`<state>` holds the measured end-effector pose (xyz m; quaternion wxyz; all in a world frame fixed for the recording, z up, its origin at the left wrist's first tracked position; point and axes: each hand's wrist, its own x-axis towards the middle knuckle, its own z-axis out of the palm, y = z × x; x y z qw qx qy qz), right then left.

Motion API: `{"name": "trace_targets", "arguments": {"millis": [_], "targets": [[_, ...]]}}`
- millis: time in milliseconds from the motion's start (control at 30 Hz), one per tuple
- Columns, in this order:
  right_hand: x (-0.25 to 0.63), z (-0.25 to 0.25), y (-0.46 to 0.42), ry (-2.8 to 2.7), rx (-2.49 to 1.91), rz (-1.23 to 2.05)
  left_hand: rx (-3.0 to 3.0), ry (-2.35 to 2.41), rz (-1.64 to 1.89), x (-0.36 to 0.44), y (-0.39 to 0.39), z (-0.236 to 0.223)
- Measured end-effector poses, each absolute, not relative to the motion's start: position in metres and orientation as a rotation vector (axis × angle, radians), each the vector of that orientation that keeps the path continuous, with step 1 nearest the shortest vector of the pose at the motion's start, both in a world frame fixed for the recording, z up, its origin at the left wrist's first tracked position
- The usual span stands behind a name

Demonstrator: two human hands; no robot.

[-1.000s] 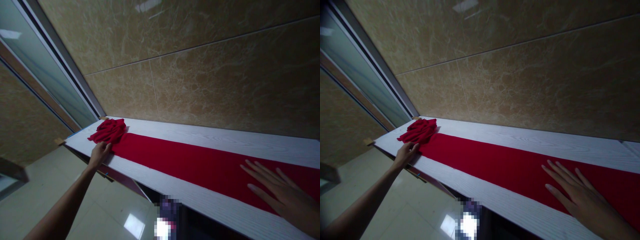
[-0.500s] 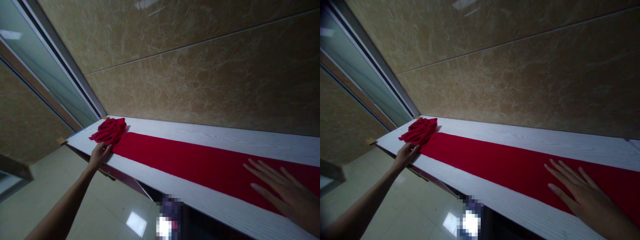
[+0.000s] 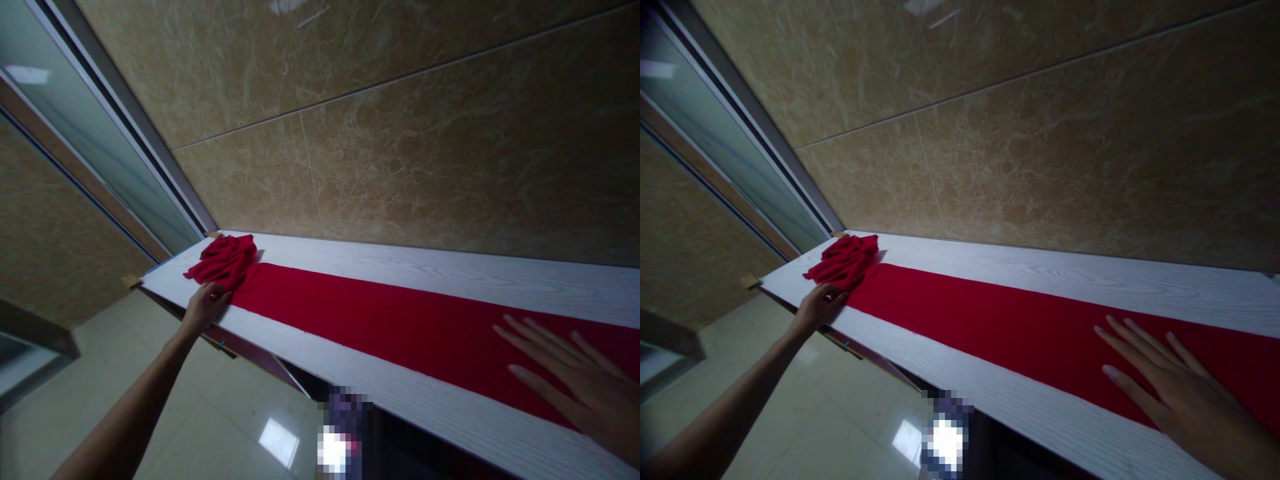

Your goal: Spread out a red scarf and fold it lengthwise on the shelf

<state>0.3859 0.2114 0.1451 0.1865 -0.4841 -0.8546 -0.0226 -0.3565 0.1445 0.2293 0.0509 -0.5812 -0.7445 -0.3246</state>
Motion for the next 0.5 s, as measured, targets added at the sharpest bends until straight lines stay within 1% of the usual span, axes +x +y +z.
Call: {"name": "trace_targets", "arguments": {"millis": [100,200,267,333,433,500], "targets": [[0.386,0.145,0.211,-2.487,-1.355,-0.046,-1.809,-2.328,-1.085,-0.353,0.144,0.238],[0.382,0.152,0.208,-2.546,-1.419,0.032,-1.800,-2.172,-1.029,-0.336,0.150,0.250],[0.377,0.162,0.205,-2.553,-1.463,0.065,-1.878,-2.029,-0.884,-0.315,0.159,0.253],[0.370,0.174,0.202,-2.515,-1.514,0.029,-2.055,-1.953,-0.700,-0.287,0.173,0.252],[0.361,0.189,0.201,-2.469,-1.563,-0.072,-2.242,-2.025,-0.395,-0.245,0.193,0.243],[0.358,0.194,0.202,-2.471,-1.603,-0.073,-2.290,-2.126,-0.231,-0.224,0.201,0.238]]}}
